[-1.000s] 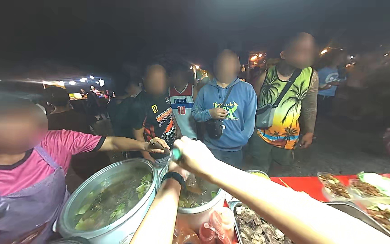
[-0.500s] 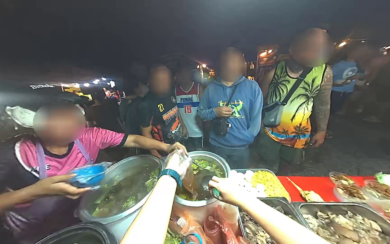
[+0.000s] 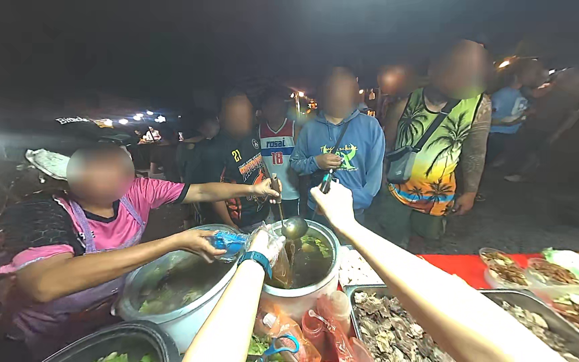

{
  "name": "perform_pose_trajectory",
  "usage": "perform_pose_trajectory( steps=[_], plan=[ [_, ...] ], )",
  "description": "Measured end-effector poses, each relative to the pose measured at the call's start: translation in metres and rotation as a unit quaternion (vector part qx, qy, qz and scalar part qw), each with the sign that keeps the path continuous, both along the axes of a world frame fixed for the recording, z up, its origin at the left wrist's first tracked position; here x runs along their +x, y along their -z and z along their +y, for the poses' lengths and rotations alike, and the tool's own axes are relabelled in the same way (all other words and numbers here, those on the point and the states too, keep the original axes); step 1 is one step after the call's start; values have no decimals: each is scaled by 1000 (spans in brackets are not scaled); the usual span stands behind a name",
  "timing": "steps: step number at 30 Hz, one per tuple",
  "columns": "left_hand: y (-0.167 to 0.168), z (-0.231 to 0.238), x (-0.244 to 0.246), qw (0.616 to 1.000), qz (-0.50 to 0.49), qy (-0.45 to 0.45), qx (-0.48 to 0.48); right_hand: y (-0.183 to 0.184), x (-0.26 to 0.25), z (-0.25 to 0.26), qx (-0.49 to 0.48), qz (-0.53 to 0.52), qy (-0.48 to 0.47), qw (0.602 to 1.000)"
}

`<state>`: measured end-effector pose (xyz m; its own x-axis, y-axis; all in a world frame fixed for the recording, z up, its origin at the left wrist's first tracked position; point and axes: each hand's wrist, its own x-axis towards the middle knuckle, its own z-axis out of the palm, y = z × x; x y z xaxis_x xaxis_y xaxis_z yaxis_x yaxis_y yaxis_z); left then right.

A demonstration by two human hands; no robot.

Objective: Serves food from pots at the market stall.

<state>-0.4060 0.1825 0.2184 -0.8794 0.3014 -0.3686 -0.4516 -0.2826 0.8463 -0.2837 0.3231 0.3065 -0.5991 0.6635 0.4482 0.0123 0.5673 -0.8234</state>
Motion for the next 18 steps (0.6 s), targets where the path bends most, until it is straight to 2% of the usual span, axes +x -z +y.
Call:
perform_pose_trajectory(
  steps=[4, 6, 9, 11, 13, 14, 16, 18],
  plan=[
    [5, 12, 1, 998, 53, 12, -28, -28, 6, -31, 98, -3, -9, 995],
    [0, 16, 7, 986, 123, 30, -109, -21, 16, -47, 194, 4, -45, 980],
    [-14, 12, 18, 932, 243, 57, -262, 17, 30, -51, 394, 103, -109, 907],
    [-26, 9, 25, 949, 221, 37, -222, 39, 37, -36, 489, 143, -175, 842],
    [-33, 9, 26, 989, 131, -6, -74, 59, 49, -13, 554, 135, -233, 788],
    [-36, 9, 28, 996, 89, -27, -15, 69, 54, 0, 567, 128, -251, 774],
    [-44, 1, 33, 996, 57, -40, 50, 86, 66, 24, 544, 137, -254, 788],
    [-53, -15, 41, 995, 78, -40, 53, 94, 83, 33, 460, 185, -212, 842]
  ],
)
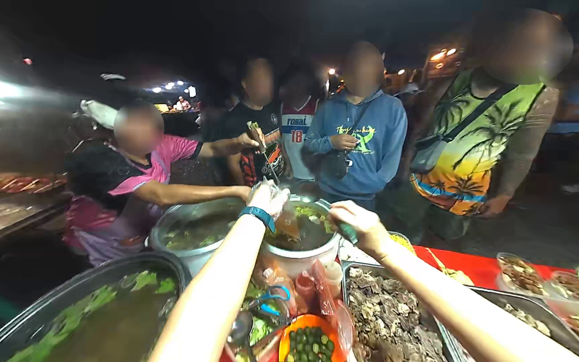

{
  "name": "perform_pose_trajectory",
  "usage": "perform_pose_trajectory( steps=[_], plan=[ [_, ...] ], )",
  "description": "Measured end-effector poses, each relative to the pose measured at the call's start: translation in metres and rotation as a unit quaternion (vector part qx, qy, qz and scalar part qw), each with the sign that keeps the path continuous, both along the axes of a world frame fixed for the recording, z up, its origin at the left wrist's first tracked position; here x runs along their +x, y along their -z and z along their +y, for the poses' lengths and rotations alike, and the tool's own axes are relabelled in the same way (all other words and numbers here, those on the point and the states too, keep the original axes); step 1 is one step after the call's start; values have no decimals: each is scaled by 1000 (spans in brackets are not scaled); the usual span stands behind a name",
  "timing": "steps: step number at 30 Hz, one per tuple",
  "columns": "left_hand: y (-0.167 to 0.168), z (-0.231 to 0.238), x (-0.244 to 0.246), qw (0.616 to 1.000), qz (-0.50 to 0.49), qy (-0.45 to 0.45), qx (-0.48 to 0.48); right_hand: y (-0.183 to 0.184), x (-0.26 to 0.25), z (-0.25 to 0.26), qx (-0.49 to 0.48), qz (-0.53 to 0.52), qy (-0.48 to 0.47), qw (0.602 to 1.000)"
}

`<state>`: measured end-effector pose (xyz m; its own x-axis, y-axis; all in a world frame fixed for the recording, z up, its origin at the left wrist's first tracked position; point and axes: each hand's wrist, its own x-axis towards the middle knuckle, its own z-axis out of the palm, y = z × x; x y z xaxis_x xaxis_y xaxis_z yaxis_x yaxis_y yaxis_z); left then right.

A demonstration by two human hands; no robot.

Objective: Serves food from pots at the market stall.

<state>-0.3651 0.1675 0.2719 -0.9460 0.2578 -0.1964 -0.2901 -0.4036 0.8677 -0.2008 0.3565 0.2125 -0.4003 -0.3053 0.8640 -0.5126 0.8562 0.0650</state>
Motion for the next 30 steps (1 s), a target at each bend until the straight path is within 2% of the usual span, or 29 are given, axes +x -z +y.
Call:
perform_pose_trajectory(
  steps=[3, 6, 10, 13, 15, 18, 19, 21, 22, 23, 26, 27, 28, 29, 30],
  plan=[
    [-24, -41, 24, 999, 31, 1, -41, 0, 35, -12, -223, 18, 2, 975],
    [-55, -84, 67, 996, 45, -7, -76, 8, 58, -37, -425, -63, -78, 900],
    [-66, -138, 126, 988, 46, -68, -132, 55, 51, -89, -518, -199, -78, 828],
    [-36, -174, 163, 978, 18, -127, -163, 107, 33, -141, -548, -322, -10, 772],
    [-5, -193, 188, 969, 3, -157, -189, 141, 19, -169, -576, -402, 23, 711],
    [35, -215, 226, 956, -56, -187, -220, 187, 8, -199, -686, -446, -11, 575],
    [47, -220, 239, 949, -72, -198, -233, 192, 11, -204, -722, -441, -20, 533],
    [82, -238, 261, 950, -91, -179, -239, 182, 29, -208, -782, -415, -8, 466],
    [108, -248, 265, 956, -89, -164, -227, 172, 41, -208, -799, -394, -6, 454],
    [133, -256, 267, 966, -84, -148, -196, 160, 56, -209, -797, -375, -11, 473],
    [174, -252, 262, 976, -101, -159, -112, 141, 115, -217, -682, -354, -65, 637],
    [187, -249, 262, 975, -108, -169, -99, 139, 139, -230, -644, -381, -77, 660],
    [200, -246, 263, 972, -115, -183, -88, 141, 162, -246, -617, -430, -85, 653],
    [213, -244, 266, 969, -123, -200, -80, 146, 183, -266, -610, -498, -86, 610],
    [226, -242, 270, 965, -131, -212, -76, 153, 196, -285, -616, -570, -74, 538]
  ],
)
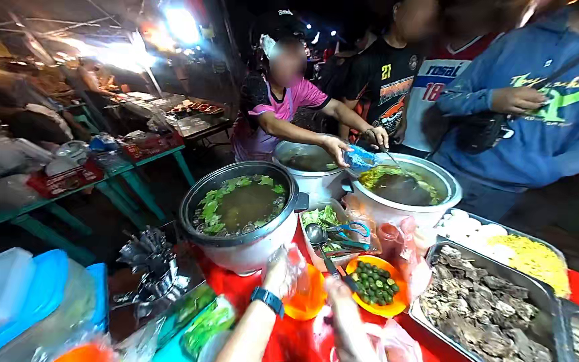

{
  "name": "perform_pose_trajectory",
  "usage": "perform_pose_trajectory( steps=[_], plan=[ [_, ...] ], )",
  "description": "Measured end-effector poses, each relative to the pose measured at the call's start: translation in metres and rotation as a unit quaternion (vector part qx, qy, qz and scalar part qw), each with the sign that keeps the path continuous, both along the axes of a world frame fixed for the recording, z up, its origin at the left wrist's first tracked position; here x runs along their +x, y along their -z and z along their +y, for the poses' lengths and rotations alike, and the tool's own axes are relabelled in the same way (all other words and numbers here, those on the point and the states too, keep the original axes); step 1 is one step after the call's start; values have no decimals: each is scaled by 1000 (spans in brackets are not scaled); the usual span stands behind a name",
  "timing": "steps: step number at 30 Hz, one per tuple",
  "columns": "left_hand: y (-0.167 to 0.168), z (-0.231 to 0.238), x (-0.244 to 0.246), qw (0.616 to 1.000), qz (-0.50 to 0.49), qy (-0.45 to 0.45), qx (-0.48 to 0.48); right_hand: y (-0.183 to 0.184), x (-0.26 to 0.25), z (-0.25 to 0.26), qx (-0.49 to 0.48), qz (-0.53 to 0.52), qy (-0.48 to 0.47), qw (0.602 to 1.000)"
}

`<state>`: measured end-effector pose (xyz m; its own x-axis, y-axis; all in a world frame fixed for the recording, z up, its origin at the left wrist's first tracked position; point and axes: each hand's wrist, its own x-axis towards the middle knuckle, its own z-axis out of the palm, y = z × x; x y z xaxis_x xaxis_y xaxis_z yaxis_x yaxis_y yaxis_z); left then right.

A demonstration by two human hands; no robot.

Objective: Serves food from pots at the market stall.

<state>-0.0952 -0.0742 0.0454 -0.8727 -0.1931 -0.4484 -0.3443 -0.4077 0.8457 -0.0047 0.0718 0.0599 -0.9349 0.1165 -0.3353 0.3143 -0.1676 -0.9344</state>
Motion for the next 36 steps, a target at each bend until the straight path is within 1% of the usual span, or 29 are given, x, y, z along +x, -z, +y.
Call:
perform_pose_trajectory(
  steps=[1, 2, 3, 5, 6, 7, 9, 11, 13, 16, 18, 20, 22, 24, 25, 26, 27, 29, 30, 31, 32, 33, 34, 36],
  plan=[
    [11, 2, 4, 1000, -7, -7, 4, 12, 1, -15, -46, -89, -32, 994],
    [20, 5, 7, 1000, -16, -10, 8, 32, -8, -29, -76, -154, -43, 984],
    [27, 7, 11, 1000, -21, -10, 12, 56, -25, -42, -94, -190, -42, 976],
    [38, 7, 16, 999, -28, -13, 10, 87, -56, -57, -180, -205, -6, 962],
    [41, 5, 18, 999, -31, -12, 0, 90, -67, -60, -200, -207, 26, 957],
    [43, -1, 18, 1000, -30, 2, -5, 85, -72, -61, -202, -210, 54, 955],
    [49, -16, 18, 999, -24, 31, -16, 68, -68, -57, -149, -201, 82, 965],
    [50, -32, 17, 998, -2, 51, -37, 62, -56, -52, -76, -152, 76, 983],
    [42, -44, 14, 995, 24, 63, -80, 62, -45, -50, -4, -86, 64, 994],
    [44, -54, 9, 986, 47, 89, -133, 69, -35, -56, 87, -2, 82, 993],
    [54, -61, 8, 977, 53, 111, -177, 85, -28, -62, 161, 87, 87, 979],
    [53, -67, 6, 961, 79, 149, -218, 91, -29, -64, 247, 161, 16, 956],
    [49, -73, 8, 934, 138, 208, -254, 85, -40, -65, 348, 171, -71, 919],
    [49, -77, 16, 917, 216, 215, -255, 76, -56, -66, 416, 133, -122, 891],
    [50, -78, 20, 920, 240, 197, -240, 70, -63, -67, 429, 118, -138, 885],
    [52, -81, 22, 924, 237, 193, -228, 65, -70, -67, 438, 110, -149, 880],
    [55, -84, 24, 921, 222, 215, -236, 61, -73, -68, 443, 108, -156, 876],
    [66, -85, 27, 888, 181, 303, -295, 54, -74, -74, 445, 114, -167, 872],
    [67, -79, 33, 885, 145, 323, -303, 52, -72, -79, 438, 120, -177, 873],
    [72, -68, 39, 911, 105, 302, -260, 53, -68, -83, 429, 134, -180, 875],
    [70, -55, 41, 950, 53, 257, -170, 58, -65, -86, 413, 164, -165, 880],
    [74, -47, 39, 973, 36, 214, -80, 63, -62, -86, 387, 186, -142, 892],
    [93, -42, 34, 983, 58, 176, -8, 67, -59, -83, 348, 190, -112, 911],
    [158, -32, 13, 976, 136, 138, 99, 74, -51, -74, 249, 154, -32, 956]
  ],
)
